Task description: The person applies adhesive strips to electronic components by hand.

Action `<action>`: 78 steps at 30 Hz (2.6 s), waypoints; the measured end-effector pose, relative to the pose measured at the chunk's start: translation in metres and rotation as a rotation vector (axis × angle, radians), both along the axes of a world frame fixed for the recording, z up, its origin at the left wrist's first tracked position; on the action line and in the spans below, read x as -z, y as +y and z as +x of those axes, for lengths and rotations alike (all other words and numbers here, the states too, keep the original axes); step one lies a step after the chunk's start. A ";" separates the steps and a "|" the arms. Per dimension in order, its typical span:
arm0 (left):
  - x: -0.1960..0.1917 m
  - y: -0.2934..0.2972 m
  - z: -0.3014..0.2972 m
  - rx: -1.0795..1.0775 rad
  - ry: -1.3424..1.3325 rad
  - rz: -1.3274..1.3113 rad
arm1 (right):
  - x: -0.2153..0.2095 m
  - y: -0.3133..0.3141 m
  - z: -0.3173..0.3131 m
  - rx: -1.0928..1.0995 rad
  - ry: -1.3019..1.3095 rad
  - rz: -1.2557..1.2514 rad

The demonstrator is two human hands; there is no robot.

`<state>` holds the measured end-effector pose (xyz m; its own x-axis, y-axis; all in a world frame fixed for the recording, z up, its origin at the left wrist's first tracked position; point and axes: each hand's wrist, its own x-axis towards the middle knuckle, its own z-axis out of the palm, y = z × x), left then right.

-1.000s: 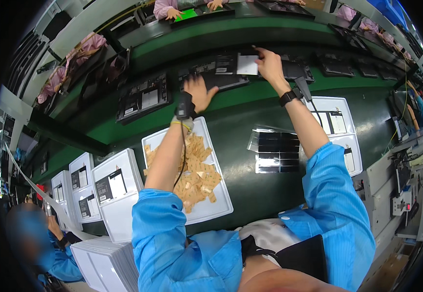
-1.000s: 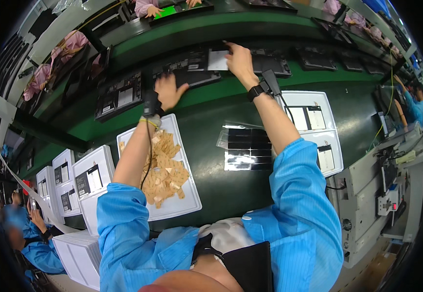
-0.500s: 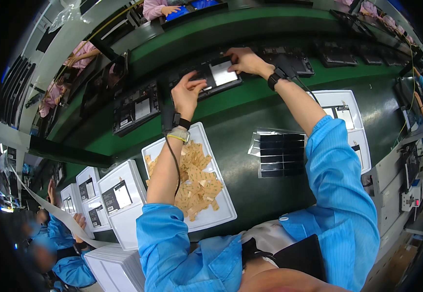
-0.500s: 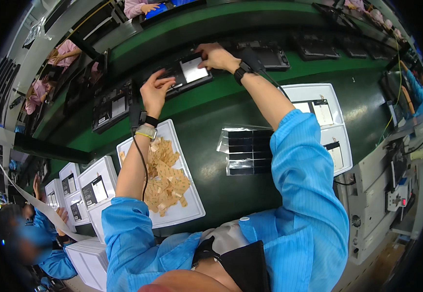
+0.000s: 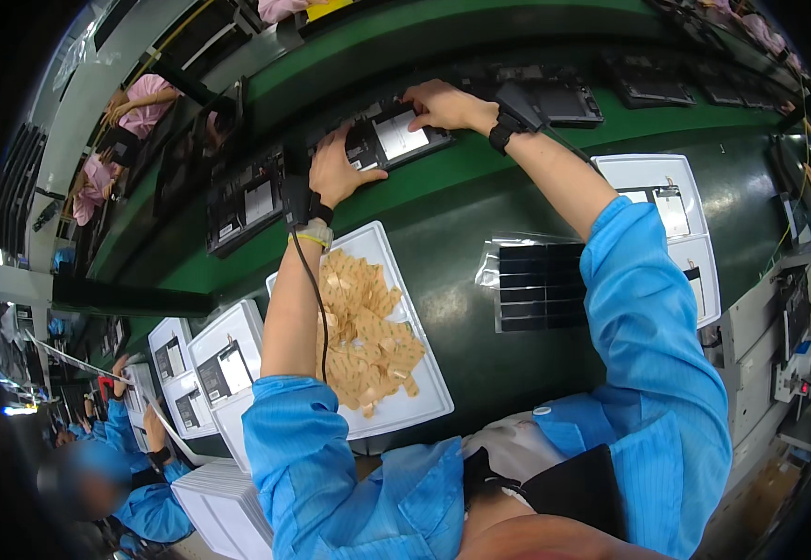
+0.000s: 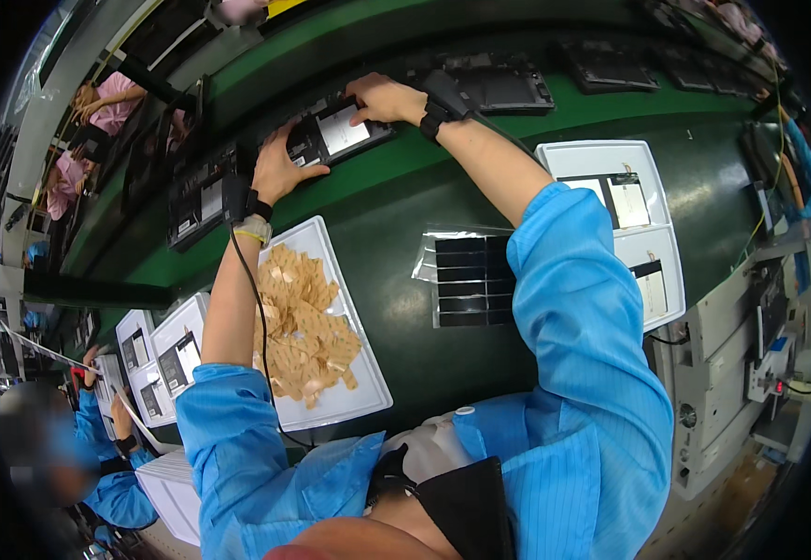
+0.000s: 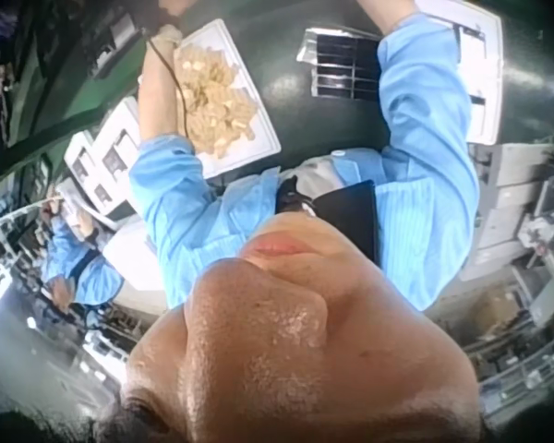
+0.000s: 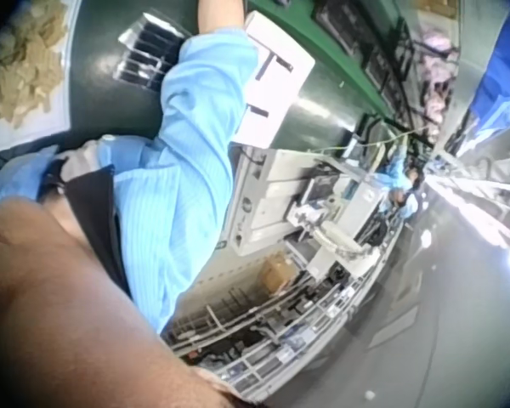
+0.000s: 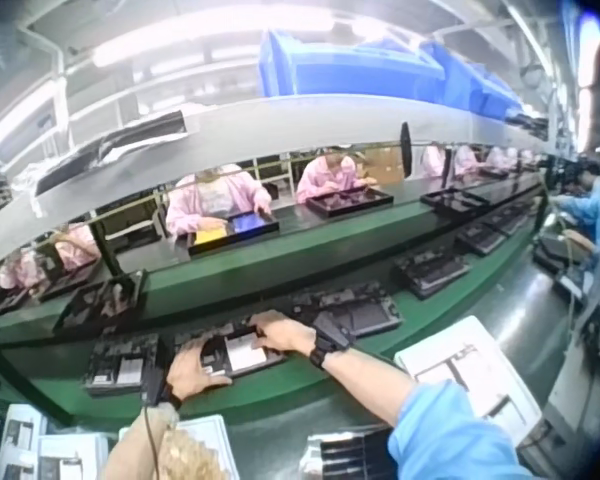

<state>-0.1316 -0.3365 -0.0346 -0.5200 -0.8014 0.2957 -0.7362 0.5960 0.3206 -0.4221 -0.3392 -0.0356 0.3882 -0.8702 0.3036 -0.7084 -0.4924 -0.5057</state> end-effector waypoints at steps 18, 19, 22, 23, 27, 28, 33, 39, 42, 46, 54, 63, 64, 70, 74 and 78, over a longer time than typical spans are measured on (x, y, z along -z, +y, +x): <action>-0.012 -0.005 0.005 -0.132 -0.282 0.111 | -0.005 0.022 0.011 -0.020 0.286 -0.117; 0.003 -0.011 0.020 -0.112 -0.257 0.033 | -0.010 0.022 0.021 -0.030 0.329 -0.107; 0.023 -0.021 0.027 -0.069 -0.227 0.013 | 0.002 0.027 0.016 0.019 0.425 -0.128; 0.030 -0.023 0.027 -0.056 -0.233 0.079 | 0.007 0.028 0.013 0.017 0.431 -0.129; 0.081 -0.015 0.054 -0.033 -0.114 -0.226 | 0.018 0.042 0.037 -0.052 0.570 -0.212; 0.086 -0.007 0.049 -0.033 -0.071 -0.384 | 0.020 0.046 0.039 -0.046 0.612 -0.223; 0.077 -0.004 0.044 -0.114 -0.102 -0.494 | 0.014 0.040 0.059 0.002 0.625 -0.304; 0.063 0.061 0.060 -0.178 -0.284 -0.130 | 0.014 0.066 0.095 -0.058 0.387 -0.439; -0.031 0.110 0.092 0.069 0.096 0.295 | -0.002 0.066 0.072 -0.004 0.431 -0.343; -0.088 0.178 0.205 -0.125 0.177 0.019 | -0.051 0.114 0.106 -0.084 0.168 -0.213; -0.026 0.263 0.431 -0.593 -0.187 0.227 | -0.120 0.244 0.196 -0.543 -0.488 0.022; -0.046 0.233 0.397 -0.769 -0.286 -0.167 | -0.106 0.244 0.189 -0.360 -0.643 0.065; -0.050 0.234 0.389 -0.865 -0.162 -0.170 | -0.106 0.245 0.186 -0.309 -0.675 0.100; -0.077 0.232 0.237 -0.590 0.643 -0.243 | -0.101 0.231 0.179 -0.189 -0.796 0.211; -0.084 0.232 0.130 -0.371 1.079 -0.055 | -0.098 0.235 0.185 -0.203 -1.079 0.312; -0.080 0.231 0.086 -0.370 1.129 0.089 | -0.094 0.228 0.179 -0.165 -1.282 0.396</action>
<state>-0.0458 -0.1050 0.0456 0.2657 -0.8888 0.3733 -0.1336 0.3495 0.9273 -0.2428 -0.1115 0.0586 0.1308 -0.9539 0.2700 0.4184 -0.1938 -0.8874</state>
